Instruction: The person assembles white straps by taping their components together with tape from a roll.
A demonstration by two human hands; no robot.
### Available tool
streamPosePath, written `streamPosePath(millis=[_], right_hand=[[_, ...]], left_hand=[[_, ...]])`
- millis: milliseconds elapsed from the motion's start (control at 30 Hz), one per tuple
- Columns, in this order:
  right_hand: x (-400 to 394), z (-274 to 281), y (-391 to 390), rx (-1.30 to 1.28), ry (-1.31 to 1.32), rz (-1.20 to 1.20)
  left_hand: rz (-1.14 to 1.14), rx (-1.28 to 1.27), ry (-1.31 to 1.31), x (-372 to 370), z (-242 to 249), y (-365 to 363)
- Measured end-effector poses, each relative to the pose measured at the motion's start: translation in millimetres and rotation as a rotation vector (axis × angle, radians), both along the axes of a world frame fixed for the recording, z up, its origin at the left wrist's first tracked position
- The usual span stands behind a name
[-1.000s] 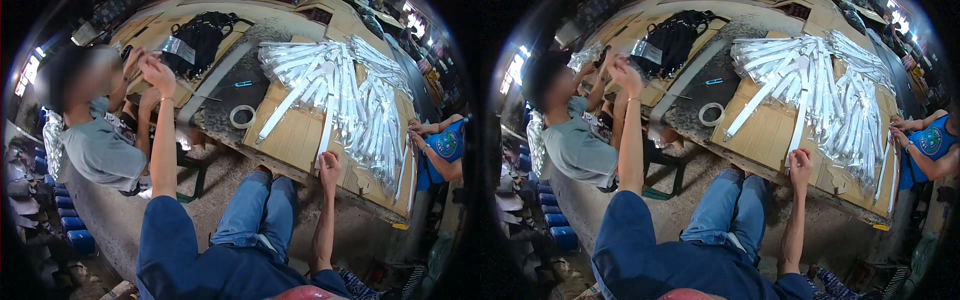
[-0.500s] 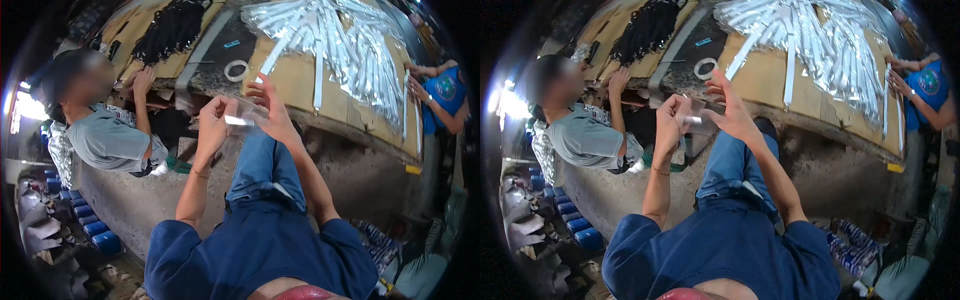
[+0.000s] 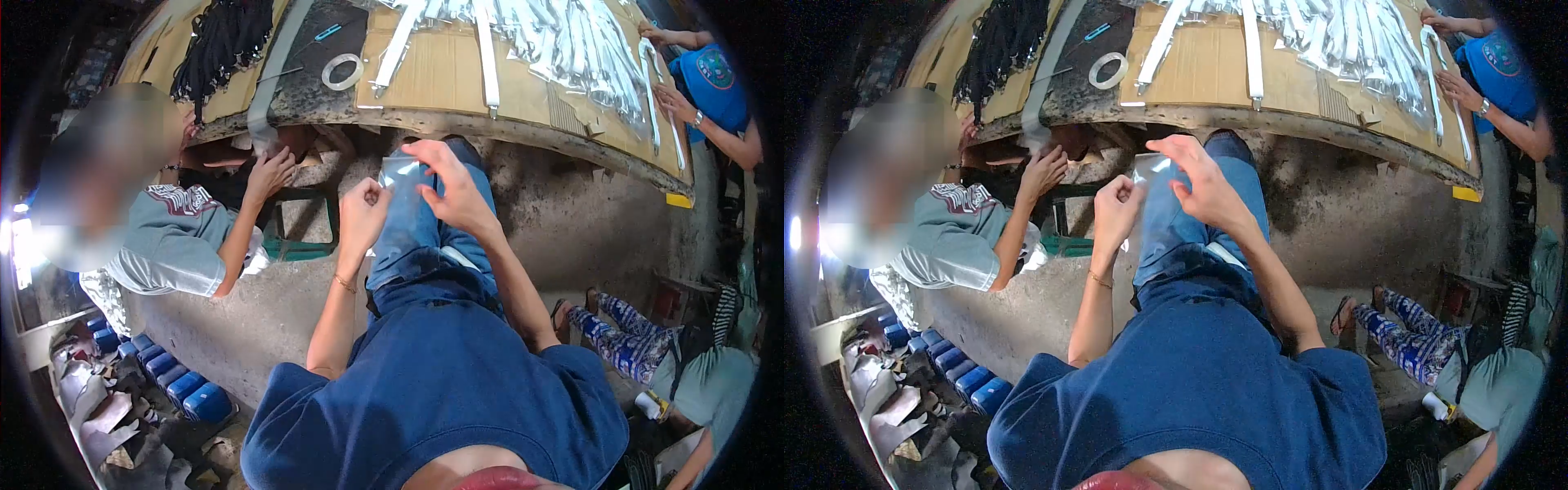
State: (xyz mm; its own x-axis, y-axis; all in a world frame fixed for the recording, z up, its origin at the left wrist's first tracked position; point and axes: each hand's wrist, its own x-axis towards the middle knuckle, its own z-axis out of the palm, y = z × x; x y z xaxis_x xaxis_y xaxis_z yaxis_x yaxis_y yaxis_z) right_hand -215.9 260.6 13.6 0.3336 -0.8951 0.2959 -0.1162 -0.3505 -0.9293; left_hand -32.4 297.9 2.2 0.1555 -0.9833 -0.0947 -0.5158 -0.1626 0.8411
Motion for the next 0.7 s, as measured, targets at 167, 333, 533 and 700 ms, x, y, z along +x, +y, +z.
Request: streamPosePath(millis=[167,333,533,700], right_hand=[[-0.3,-13.0,8.0,-0.308,0.188,-0.035],[-4.2,-34.6,-2.4,0.158,-0.439,-0.248],[-14.9,-58.4,-11.2,0.551,-0.465,-0.078],[-22.0,-71.0,-15.2,0.663,-0.443,-0.091]], left_hand=[[-0.079,0.033,-0.015,-2.1,-11.7,2.9],[-0.196,0.142,-0.128,3.4,-15.6,7.2],[-0.213,-0.025,0.388,-27.8,-24.6,-48.2],[-0.209,0.117,0.811,-61.8,-31.8,-90.6]])
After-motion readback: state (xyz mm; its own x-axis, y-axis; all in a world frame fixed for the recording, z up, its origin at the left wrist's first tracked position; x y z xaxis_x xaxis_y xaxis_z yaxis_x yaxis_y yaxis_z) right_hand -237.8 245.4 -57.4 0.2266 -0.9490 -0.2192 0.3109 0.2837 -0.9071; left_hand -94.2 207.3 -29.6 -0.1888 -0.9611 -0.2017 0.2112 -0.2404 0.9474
